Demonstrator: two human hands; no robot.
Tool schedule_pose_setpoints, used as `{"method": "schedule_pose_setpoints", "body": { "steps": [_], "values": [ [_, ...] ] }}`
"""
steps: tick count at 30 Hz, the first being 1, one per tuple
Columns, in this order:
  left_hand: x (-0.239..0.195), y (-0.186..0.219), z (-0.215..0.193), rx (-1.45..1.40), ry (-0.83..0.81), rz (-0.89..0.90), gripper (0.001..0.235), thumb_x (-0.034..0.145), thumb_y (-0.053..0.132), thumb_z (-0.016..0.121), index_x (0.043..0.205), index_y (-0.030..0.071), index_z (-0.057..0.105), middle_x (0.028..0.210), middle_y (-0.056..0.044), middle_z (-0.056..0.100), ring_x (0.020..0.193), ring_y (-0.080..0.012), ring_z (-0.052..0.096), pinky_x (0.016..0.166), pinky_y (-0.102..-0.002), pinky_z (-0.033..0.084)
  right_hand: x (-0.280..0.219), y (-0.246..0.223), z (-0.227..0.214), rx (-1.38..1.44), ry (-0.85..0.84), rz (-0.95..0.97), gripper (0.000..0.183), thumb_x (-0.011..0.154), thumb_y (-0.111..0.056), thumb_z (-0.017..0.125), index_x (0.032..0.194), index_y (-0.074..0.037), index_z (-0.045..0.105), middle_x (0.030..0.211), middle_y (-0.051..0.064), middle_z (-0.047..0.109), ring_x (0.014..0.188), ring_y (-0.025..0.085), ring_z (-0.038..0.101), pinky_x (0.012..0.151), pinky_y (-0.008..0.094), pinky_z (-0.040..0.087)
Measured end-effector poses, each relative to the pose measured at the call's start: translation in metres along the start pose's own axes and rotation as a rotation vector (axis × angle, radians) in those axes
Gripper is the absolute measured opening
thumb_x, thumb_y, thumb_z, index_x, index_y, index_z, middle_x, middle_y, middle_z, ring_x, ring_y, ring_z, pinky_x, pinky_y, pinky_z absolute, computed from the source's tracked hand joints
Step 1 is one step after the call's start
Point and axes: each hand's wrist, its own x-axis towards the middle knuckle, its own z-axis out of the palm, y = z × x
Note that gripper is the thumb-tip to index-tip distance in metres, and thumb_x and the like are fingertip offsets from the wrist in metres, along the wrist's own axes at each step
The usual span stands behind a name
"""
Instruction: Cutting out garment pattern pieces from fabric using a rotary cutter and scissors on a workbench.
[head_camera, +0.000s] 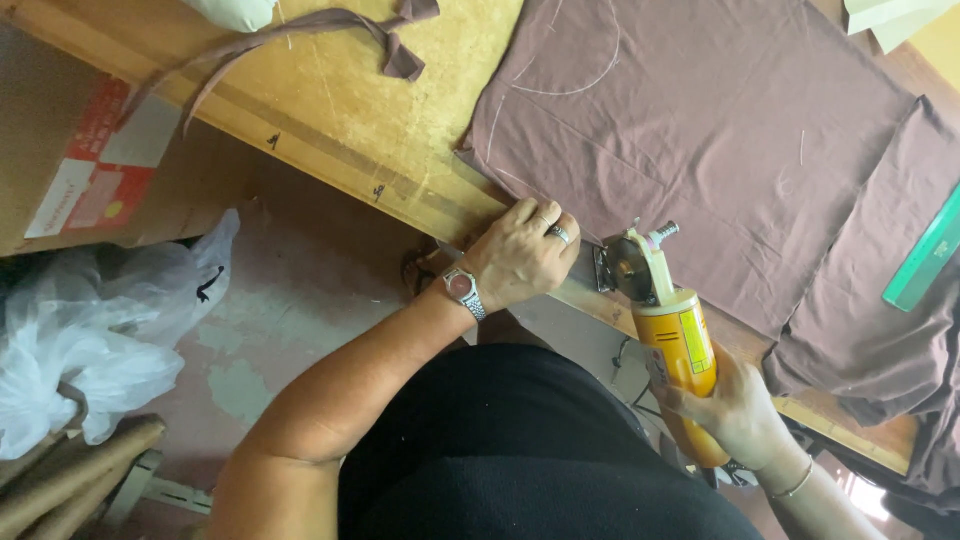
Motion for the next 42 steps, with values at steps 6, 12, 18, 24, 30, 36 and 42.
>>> {"method": "schedule_pose_setpoints", "body": {
  "steps": [6, 12, 18, 24, 30, 36, 42],
  "values": [
    [-0.001, 0.002, -0.012, -0.009, 0.029, -0.057, 0.018, 0.091, -0.015, 0.057, 0.083, -0.001, 0.064, 0.085, -0.015, 0.057, 0.072, -0.0252, 0.049, 0.064, -0.035, 0.045, 0.002, -0.011, -0.006, 0.029, -0.010, -0.022, 0.050, 0.073, -0.027, 0.076, 0.117, -0.005, 0.067, 0.102, 0.014, 0.081, 0.082, 0.027, 0.078, 0.073, 0.033, 0.063],
    [-0.007, 0.009, -0.019, -0.015, -0.019, -0.120, 0.014, 0.090, -0.008, 0.065, 0.093, 0.002, 0.073, 0.098, -0.016, 0.068, 0.092, -0.0306, 0.065, 0.086, -0.043, 0.058, 0.006, -0.018, -0.014, 0.079, -0.052, -0.087, 0.053, 0.071, -0.022, 0.078, 0.120, -0.005, 0.066, 0.106, 0.015, 0.081, 0.085, 0.029, 0.083, 0.079, 0.035, 0.069],
    [-0.006, 0.010, -0.024, -0.033, 0.027, -0.161, 0.015, 0.092, -0.009, 0.060, 0.095, 0.000, 0.072, 0.096, -0.016, 0.066, 0.090, -0.0298, 0.062, 0.082, -0.040, 0.058, 0.012, -0.026, -0.023, -0.027, -0.015, -0.179, 0.049, 0.068, -0.023, 0.077, 0.114, -0.006, 0.068, 0.097, 0.010, 0.082, 0.076, 0.022, 0.078, 0.070, 0.032, 0.063],
    [-0.011, 0.013, -0.022, -0.032, 0.045, -0.173, 0.013, 0.093, -0.010, 0.062, 0.091, -0.002, 0.072, 0.096, -0.018, 0.068, 0.093, -0.0312, 0.065, 0.087, -0.042, 0.060, 0.013, -0.047, -0.030, -0.104, -0.004, -0.114, 0.047, 0.070, -0.023, 0.081, 0.112, -0.005, 0.071, 0.092, 0.012, 0.082, 0.070, 0.023, 0.076, 0.064, 0.031, 0.060],
    [-0.012, 0.014, -0.025, -0.012, 0.086, -0.219, 0.016, 0.094, -0.009, 0.054, 0.090, -0.008, 0.070, 0.090, -0.017, 0.065, 0.092, -0.0301, 0.064, 0.090, -0.040, 0.060, 0.021, -0.061, -0.036, -0.255, 0.009, -0.132, 0.058, 0.072, -0.025, 0.077, 0.127, -0.009, 0.066, 0.112, 0.010, 0.080, 0.090, 0.025, 0.081, 0.080, 0.033, 0.065],
    [-0.014, 0.017, -0.022, -0.002, 0.155, -0.235, 0.021, 0.090, -0.011, 0.052, 0.079, -0.005, 0.069, 0.087, -0.018, 0.068, 0.087, -0.0310, 0.065, 0.087, -0.043, 0.062, 0.031, -0.071, -0.040, -0.420, 0.060, -0.183, 0.048, 0.071, -0.029, 0.077, 0.115, -0.012, 0.069, 0.094, 0.007, 0.080, 0.074, 0.022, 0.076, 0.069, 0.033, 0.059],
    [-0.022, 0.022, -0.018, 0.045, 0.107, -0.227, 0.020, 0.092, -0.005, 0.061, 0.076, 0.002, 0.069, 0.087, -0.017, 0.072, 0.086, -0.0307, 0.070, 0.089, -0.042, 0.062, 0.037, -0.089, -0.043, -0.441, 0.019, -0.310, 0.049, 0.074, -0.031, 0.078, 0.116, -0.010, 0.066, 0.099, 0.007, 0.081, 0.074, 0.022, 0.079, 0.066, 0.031, 0.064]
  ]
}}
